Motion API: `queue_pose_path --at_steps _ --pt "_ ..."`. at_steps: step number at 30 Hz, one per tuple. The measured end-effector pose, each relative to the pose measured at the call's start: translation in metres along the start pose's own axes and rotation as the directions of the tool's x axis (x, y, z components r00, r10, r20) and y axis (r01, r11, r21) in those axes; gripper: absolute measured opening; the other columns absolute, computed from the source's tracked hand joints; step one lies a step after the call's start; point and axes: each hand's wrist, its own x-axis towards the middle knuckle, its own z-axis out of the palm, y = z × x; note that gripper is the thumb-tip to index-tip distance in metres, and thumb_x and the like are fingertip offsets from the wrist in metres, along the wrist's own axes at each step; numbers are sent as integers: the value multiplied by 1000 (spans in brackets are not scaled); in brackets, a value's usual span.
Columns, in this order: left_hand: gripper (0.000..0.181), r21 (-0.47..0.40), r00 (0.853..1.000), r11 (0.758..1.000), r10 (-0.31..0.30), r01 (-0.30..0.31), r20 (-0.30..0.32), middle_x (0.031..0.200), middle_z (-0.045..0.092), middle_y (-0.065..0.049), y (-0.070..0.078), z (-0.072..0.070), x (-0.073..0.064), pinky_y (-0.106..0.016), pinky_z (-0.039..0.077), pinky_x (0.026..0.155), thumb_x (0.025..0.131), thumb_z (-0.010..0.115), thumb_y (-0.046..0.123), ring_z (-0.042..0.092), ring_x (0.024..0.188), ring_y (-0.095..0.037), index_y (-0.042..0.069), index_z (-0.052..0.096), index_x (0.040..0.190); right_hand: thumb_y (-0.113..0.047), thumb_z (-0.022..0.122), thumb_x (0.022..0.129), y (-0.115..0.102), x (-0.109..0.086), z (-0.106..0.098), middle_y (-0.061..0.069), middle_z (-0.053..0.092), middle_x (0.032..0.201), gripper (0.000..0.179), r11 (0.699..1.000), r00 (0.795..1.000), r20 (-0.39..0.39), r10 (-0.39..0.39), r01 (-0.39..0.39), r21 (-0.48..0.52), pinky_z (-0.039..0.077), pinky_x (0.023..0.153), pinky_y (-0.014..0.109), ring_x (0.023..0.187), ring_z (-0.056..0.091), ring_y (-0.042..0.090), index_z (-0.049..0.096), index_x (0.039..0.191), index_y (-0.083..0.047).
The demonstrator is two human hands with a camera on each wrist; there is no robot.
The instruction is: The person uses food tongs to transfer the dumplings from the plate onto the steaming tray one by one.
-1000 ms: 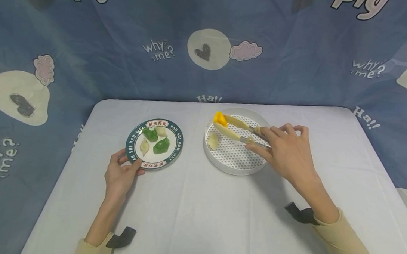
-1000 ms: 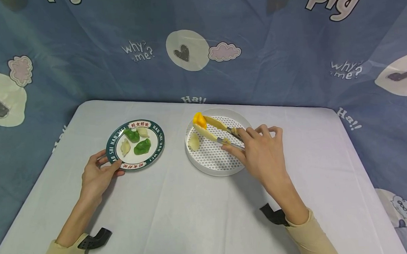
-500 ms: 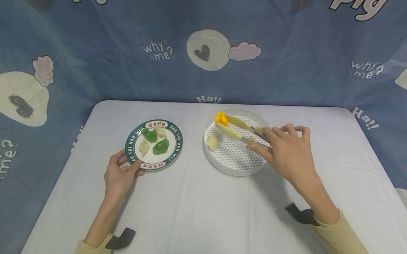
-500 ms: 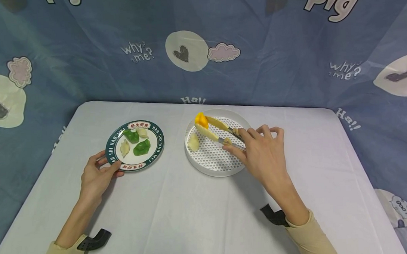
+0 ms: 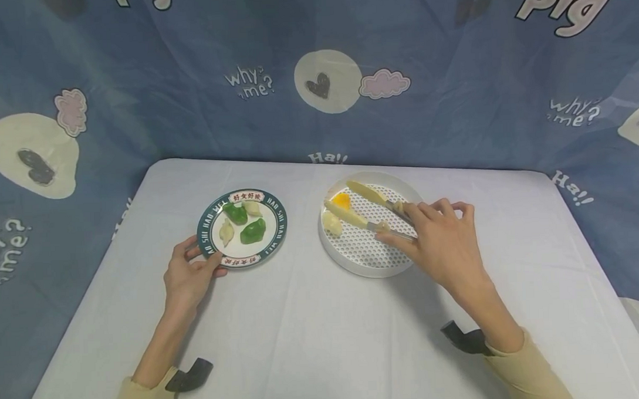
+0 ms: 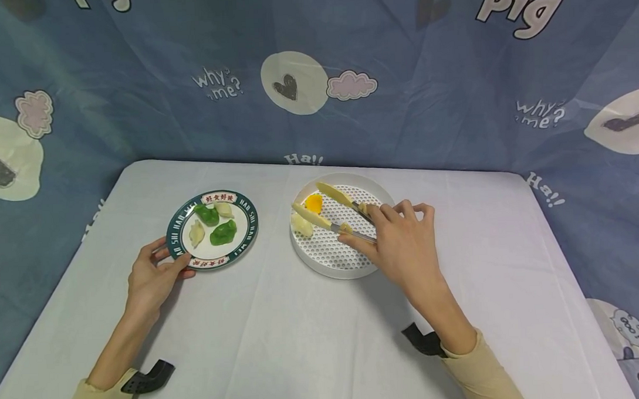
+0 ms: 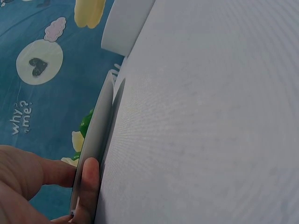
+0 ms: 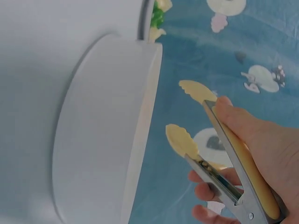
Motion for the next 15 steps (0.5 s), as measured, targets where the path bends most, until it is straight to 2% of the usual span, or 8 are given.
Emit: queue_pose_path --at_steps 9,15 --pt "81 0 1000 1000 2 -2 1 153 55 -26 -1 0 0 -1 45 71 106 67 17 70 65 5 3 20 170 -80 66 89 -24 7 5 7 80 127 79 996 996 0 -90 90 -23 35 107 68 116 66 38 73 136 -17" --pt "81 -6 1000 1000 6 -6 2 154 55 -25 -1 0 0 -2 48 71 106 67 17 70 65 6 3 20 170 -83 59 91 -41 12 12 2 82 118 78 988 988 -10 -153 153 -20 37 109 65 114 67 34 75 133 -19"
